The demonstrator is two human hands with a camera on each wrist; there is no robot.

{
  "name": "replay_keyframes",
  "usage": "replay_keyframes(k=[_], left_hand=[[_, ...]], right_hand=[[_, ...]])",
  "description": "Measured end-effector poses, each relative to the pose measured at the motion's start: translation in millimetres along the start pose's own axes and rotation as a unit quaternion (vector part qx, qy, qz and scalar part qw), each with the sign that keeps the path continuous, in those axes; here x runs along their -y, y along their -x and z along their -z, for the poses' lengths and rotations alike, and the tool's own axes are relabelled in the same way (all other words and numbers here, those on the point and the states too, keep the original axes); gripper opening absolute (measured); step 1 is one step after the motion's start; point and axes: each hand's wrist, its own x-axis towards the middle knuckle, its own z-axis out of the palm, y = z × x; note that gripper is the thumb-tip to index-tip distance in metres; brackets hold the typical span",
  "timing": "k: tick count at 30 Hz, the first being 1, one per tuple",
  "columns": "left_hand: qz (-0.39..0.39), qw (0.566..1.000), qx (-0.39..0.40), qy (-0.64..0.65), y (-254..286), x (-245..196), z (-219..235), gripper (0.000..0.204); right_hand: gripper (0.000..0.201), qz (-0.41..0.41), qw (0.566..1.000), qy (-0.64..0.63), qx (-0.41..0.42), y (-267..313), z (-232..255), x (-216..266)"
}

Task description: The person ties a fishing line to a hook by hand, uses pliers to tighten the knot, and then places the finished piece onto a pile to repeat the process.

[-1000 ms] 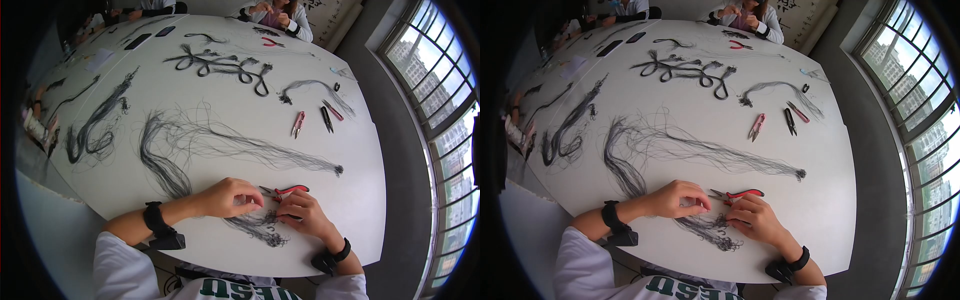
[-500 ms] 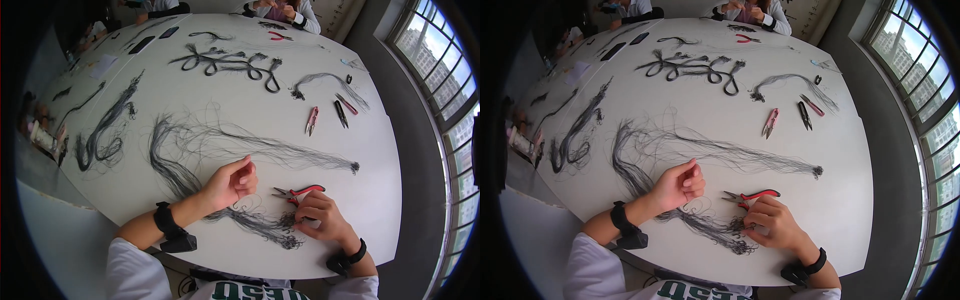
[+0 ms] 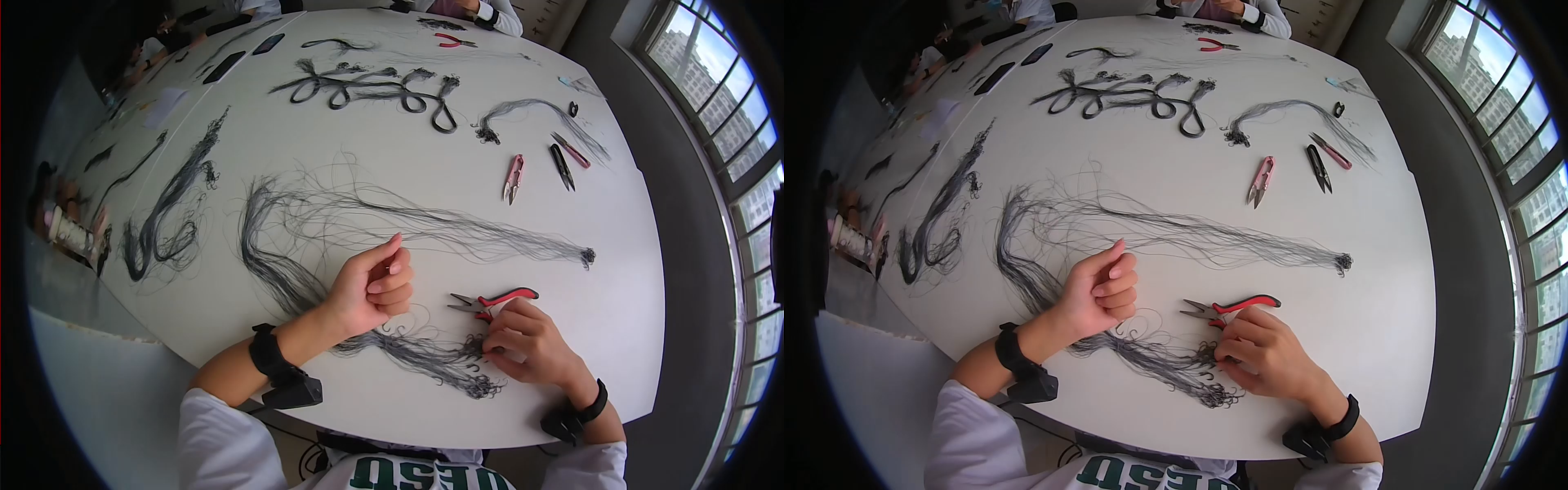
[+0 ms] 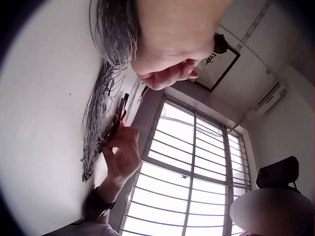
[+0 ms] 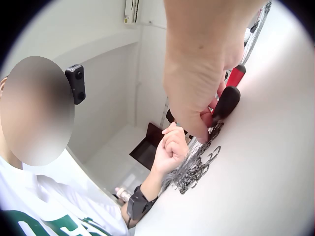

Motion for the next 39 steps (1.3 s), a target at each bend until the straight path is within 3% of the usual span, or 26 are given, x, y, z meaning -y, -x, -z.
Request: replay_keyframes(k=[3, 15, 23, 32, 39], left_hand=[[0.006, 1.000, 0.020, -0.005, 0.8, -1.0, -0.7, 0.042], [-0.009, 0.993, 0.029, -0.113, 2.4, 2.0, -6.5, 0.038], [-0.028, 0.989, 0.043, -0.141, 2.4, 2.4, -5.9, 0.033], [-0.049, 0.981, 0.025, -0.187, 3.1, 4.4, -8.1, 0.030], [-0.068, 0.973, 0.031, -0.220, 3.0, 6.2, -9.3, 0.026]], right_hand=[[0.021, -0.026, 1.000, -0.016, 0.001, -3.6, 1.4, 5.4], [0.022, 0.018, 0.999, 0.006, -0.042, 0.9, -5.2, -1.6], [0.028, -0.035, 0.999, 0.012, -0.029, -2.4, 0.8, 7.1], [0.018, 0.036, 0.996, 0.061, -0.047, -3.7, -7.3, 7.4], [0.017, 0.033, 0.998, 0.011, -0.057, -1.9, -5.1, 7.0]])
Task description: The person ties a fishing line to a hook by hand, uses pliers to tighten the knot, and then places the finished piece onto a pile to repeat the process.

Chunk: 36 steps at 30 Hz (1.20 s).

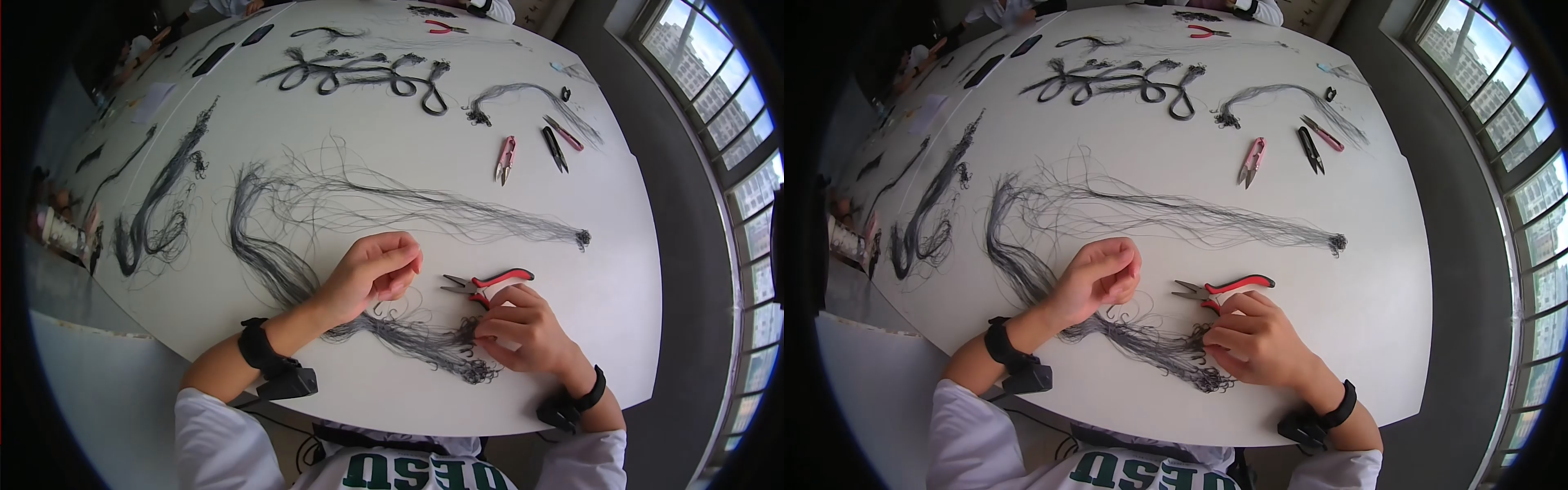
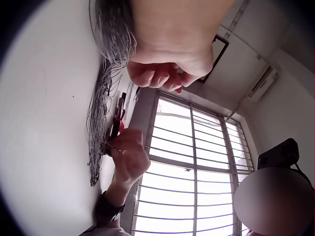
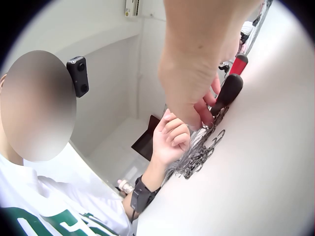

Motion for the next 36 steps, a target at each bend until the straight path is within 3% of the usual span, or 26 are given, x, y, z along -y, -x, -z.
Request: replay_keyframes(k=[3, 4, 6, 7, 8, 10, 15, 17, 21, 23, 24, 26, 28, 30, 34, 36], left_hand=[[-0.054, 0.967, -0.068, -0.239, 1.6, -9.3, -10.4, 0.013], [-0.056, 0.966, -0.072, -0.243, 2.4, -13.2, -8.3, 0.013], [-0.092, 0.843, -0.084, -0.523, 2.0, -24.5, -1.7, 0.012], [-0.030, 0.828, -0.070, -0.556, 2.6, -34.8, 0.3, 0.013], [-0.030, 0.825, -0.072, -0.559, 5.2, -38.6, 1.5, 0.013], [-0.023, 0.716, 0.000, -0.698, 9.2, -44.7, 2.8, 0.015], [-0.039, 0.689, 0.020, -0.723, 11.9, -27.6, -4.1, 0.015], [-0.043, 0.660, 0.035, -0.750, 9.5, -21.0, -7.7, 0.014], [-0.045, 0.661, 0.016, -0.749, 10.3, -25.1, -11.4, 0.012], [-0.023, 0.755, -0.018, -0.656, 10.5, -34.5, -14.5, 0.009], [-0.025, 0.753, -0.016, -0.657, 9.4, -33.2, -12.7, 0.009], [-0.127, 0.827, -0.025, -0.547, 4.9, -27.8, -6.8, 0.004], [-0.148, 0.812, -0.012, -0.565, 4.9, -27.6, -11.8, 0.003], [-0.307, 0.721, 0.022, -0.621, 3.5, -22.0, -17.2, 0.005], [-0.257, 0.762, 0.064, -0.591, 12.1, -10.4, -34.2, 0.010], [-0.274, 0.758, 0.079, -0.586, 10.4, -2.2, -35.5, 0.011]], right_hand=[[0.017, -0.006, 1.000, -0.015, 0.022, -1.8, 2.9, 4.4], [0.017, -0.030, 0.999, -0.020, 0.019, -1.3, 2.8, 5.5], [0.016, -0.047, 0.998, -0.026, 0.015, -1.5, 2.8, 4.4], [0.015, -0.047, 0.998, -0.039, 0.007, -1.3, 1.9, 2.5], [0.014, -0.047, 0.997, -0.053, -0.001, -0.5, 0.9, 1.5], [0.013, -0.044, 0.997, -0.058, -0.006, -0.1, 0.6, 0.9], [0.012, -0.046, 0.997, -0.061, -0.004, 0.9, 0.8, 0.4], [0.011, -0.041, 0.997, -0.063, -0.006, 1.8, 0.8, 0.4], [0.010, -0.039, 0.997, -0.069, -0.010, 3.2, 0.1, -0.9], [0.011, -0.040, 0.997, -0.068, -0.011, 4.4, 0.1, -0.8], [0.011, -0.041, 0.997, -0.066, -0.014, 5.2, -0.2, 0.2], [0.014, -0.081, 0.993, -0.069, -0.057, 5.3, -1.8, 1.9], [0.016, -0.100, 0.988, -0.079, -0.083, 5.1, -4.5, 1.2], [0.016, -0.145, 0.971, -0.116, -0.148, 5.4, -6.6, -1.2], [0.021, -0.096, 0.984, -0.070, -0.133, 1.7, -8.3, -2.2], [0.024, -0.116, 0.983, -0.095, -0.107, -3.7, -10.7, 8.7]])
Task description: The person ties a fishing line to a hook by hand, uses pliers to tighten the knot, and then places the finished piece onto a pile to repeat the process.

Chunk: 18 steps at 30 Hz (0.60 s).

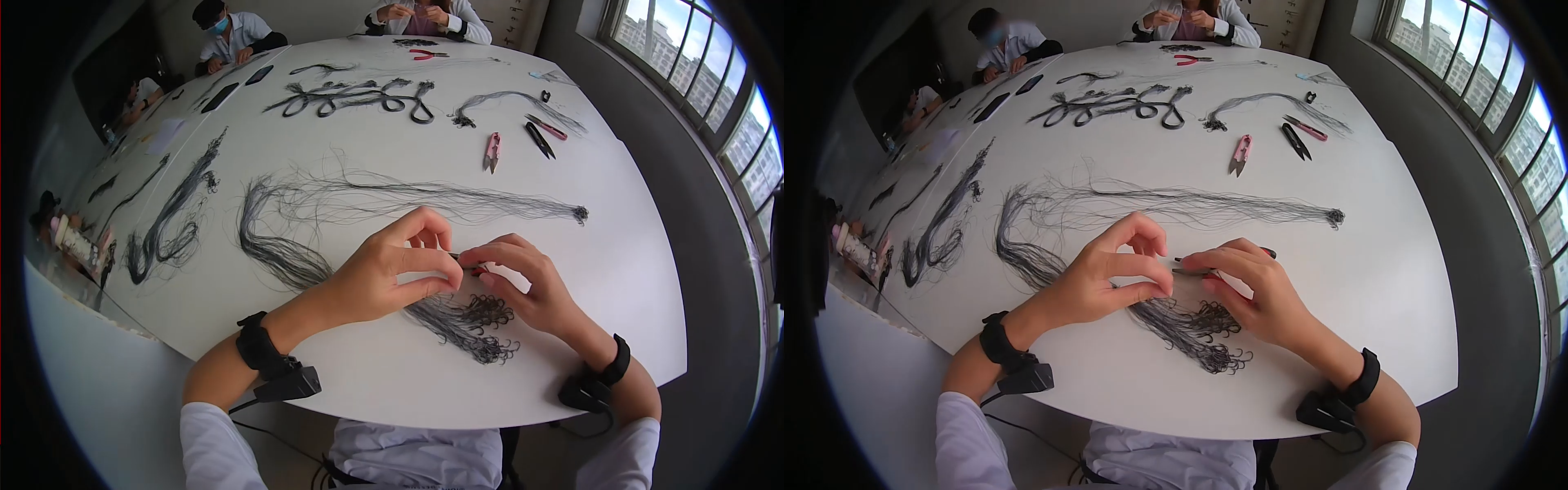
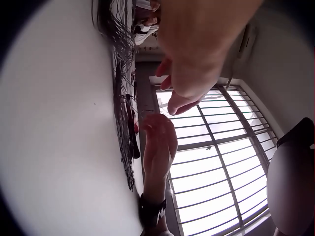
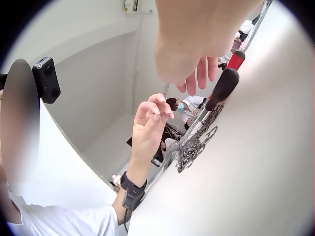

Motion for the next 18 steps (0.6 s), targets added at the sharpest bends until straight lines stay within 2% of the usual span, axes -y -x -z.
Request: replay_keyframes(k=[3, 6, 7, 10, 11, 12, 13, 17, 18], left_hand=[[-0.015, 0.999, -0.022, 0.021, 1.8, -1.5, -9.4, 0.013], [0.006, 0.997, -0.029, 0.065, 2.8, 0.9, -10.4, 0.011], [-0.009, 0.998, -0.030, 0.059, 2.6, 2.4, -9.6, 0.014], [0.004, 0.995, -0.010, 0.097, 2.5, 5.4, -9.9, 0.006], [0.006, 0.995, -0.011, 0.100, 3.4, 2.8, -11.3, 0.006], [0.106, 0.966, -0.009, 0.234, 4.4, -1.9, -12.6, 0.006], [0.202, 0.910, -0.006, 0.361, 4.3, -5.3, -12.7, 0.011], [0.237, 0.908, 0.022, 0.344, 3.6, -6.5, -7.4, 0.020], [0.243, 0.918, 0.057, 0.307, 4.2, -7.4, -6.2, 0.018]], right_hand=[[0.021, -0.029, 0.994, -0.074, 0.069, 3.7, -9.3, 4.7], [0.020, -0.036, 0.987, -0.112, 0.108, 5.5, -10.6, -1.8], [0.014, -0.069, 0.980, -0.157, 0.104, 5.8, -9.9, -0.5], [0.008, -0.079, 0.978, -0.173, 0.088, 6.1, -8.5, -0.4], [0.007, -0.091, 0.969, -0.217, 0.074, 7.1, -8.9, -0.5], [0.007, -0.093, 0.969, -0.217, 0.076, 7.6, -7.6, 0.1], [0.007, -0.075, 0.977, -0.188, 0.069, 7.2, -4.8, 1.8], [0.004, -0.046, 0.992, -0.105, 0.054, 6.7, 5.8, 9.2], [0.004, -0.048, 0.992, -0.105, 0.054, 6.5, 6.8, 9.6]])
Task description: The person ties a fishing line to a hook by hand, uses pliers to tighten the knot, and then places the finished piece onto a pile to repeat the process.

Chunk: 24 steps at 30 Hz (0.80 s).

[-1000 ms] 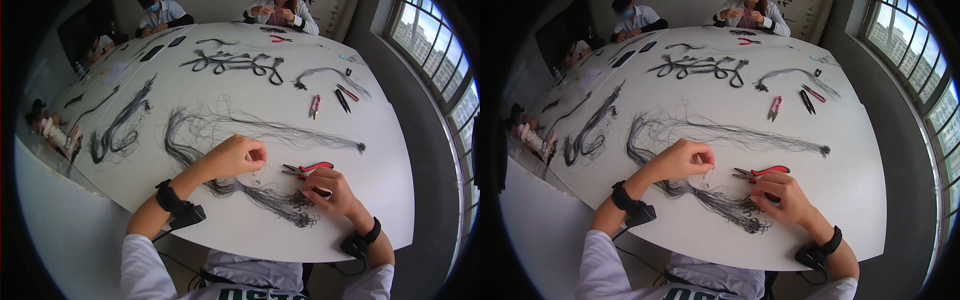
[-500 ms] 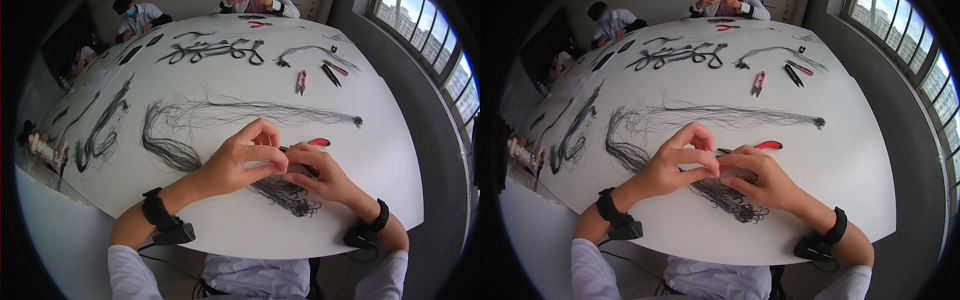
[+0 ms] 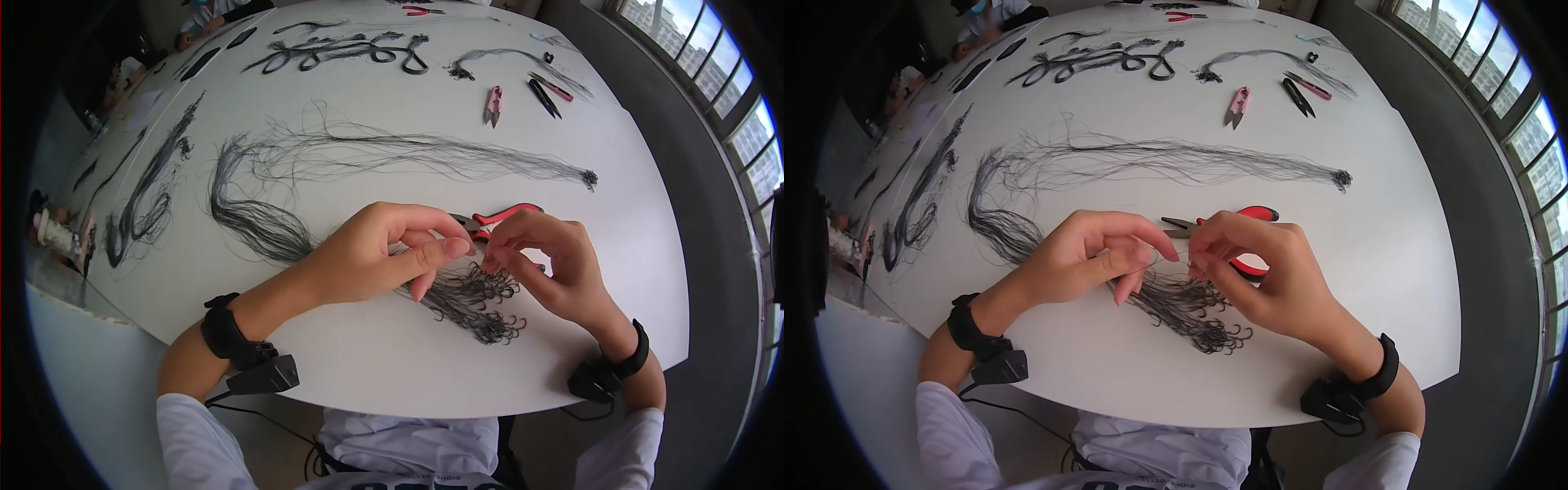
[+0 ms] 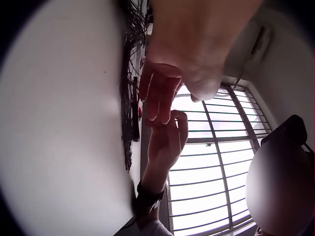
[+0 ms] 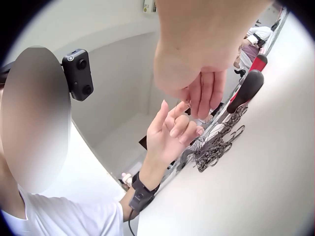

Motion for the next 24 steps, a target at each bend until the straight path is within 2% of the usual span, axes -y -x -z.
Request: replay_keyframes(k=[3, 5, 6, 7, 8, 9, 11, 12, 14, 15, 16, 18, 19, 21, 22, 24], left_hand=[[0.041, 0.997, 0.030, -0.065, 2.9, -11.1, -2.4, 0.015], [0.067, 0.993, 0.041, -0.085, 0.9, -7.2, -4.4, 0.013], [-0.070, 0.991, 0.019, -0.111, -2.5, 1.9, -5.8, 0.012], [-0.205, 0.970, -0.004, -0.134, -4.1, 7.7, -6.3, 0.010], [-0.203, 0.970, -0.004, -0.133, -3.6, 10.5, -4.4, 0.010], [-0.179, 0.977, -0.006, -0.115, -3.4, 7.7, -3.1, 0.009], [-0.156, 0.983, -0.010, -0.097, -1.1, 2.3, -2.0, 0.009], [-0.133, 0.983, -0.020, -0.121, 0.7, -0.6, -1.5, 0.009], [-0.110, 0.983, -0.030, -0.145, 2.1, -4.0, -2.1, 0.009], [-0.153, 0.969, -0.055, -0.188, 1.9, -4.7, -3.5, 0.009], [-0.195, 0.950, -0.080, -0.231, 1.8, -5.1, -4.4, 0.010], [-0.199, 0.954, -0.075, -0.213, 1.9, -4.6, -4.2, 0.010], [-0.203, 0.957, -0.069, -0.195, 2.1, -4.2, -4.5, 0.010], [-0.212, 0.954, -0.067, -0.201, 2.2, -3.4, -7.1, 0.010], [-0.222, 0.950, -0.066, -0.209, 2.2, -3.0, -7.9, 0.011], [-0.215, 0.957, -0.066, -0.184, 2.3, -0.8, -7.4, 0.011]], right_hand=[[0.006, -0.006, 0.999, -0.033, -0.013, 0.0, 1.7, -0.9], [0.009, -0.066, 0.990, -0.122, -0.034, 0.8, 2.3, -3.5], [0.009, -0.067, 0.989, -0.124, -0.035, 0.6, 3.1, 0.2], [0.010, -0.119, 0.974, -0.191, -0.028, -0.3, 5.4, 8.3], [0.010, -0.171, 0.951, -0.257, -0.021, -1.2, 7.0, 13.7], [0.010, -0.173, 0.950, -0.258, -0.021, -2.1, 8.3, 14.9], [0.013, -0.230, 0.911, -0.342, 0.026, -4.2, 11.0, 15.4], [0.013, -0.230, 0.911, -0.341, 0.026, -4.2, 8.7, 13.6], [0.023, -0.127, 0.969, -0.210, 0.024, -4.0, 0.6, 5.3], [0.033, -0.104, 0.984, -0.139, 0.044, -2.9, 0.7, -0.9], [0.033, -0.104, 0.984, -0.139, 0.045, -2.6, -2.5, -3.2], [0.033, -0.060, 0.991, -0.116, -0.013, -2.2, -9.6, -5.1], [0.033, -0.062, 0.991, -0.117, -0.012, -2.0, -9.7, -4.7], [0.031, -0.103, 0.969, -0.225, -0.007, -1.9, -7.6, -2.9], [0.031, -0.104, 0.969, -0.225, -0.007, -1.1, -4.2, -3.8], [0.029, -0.161, 0.945, -0.258, 0.120, 1.2, 3.7, -6.0]])
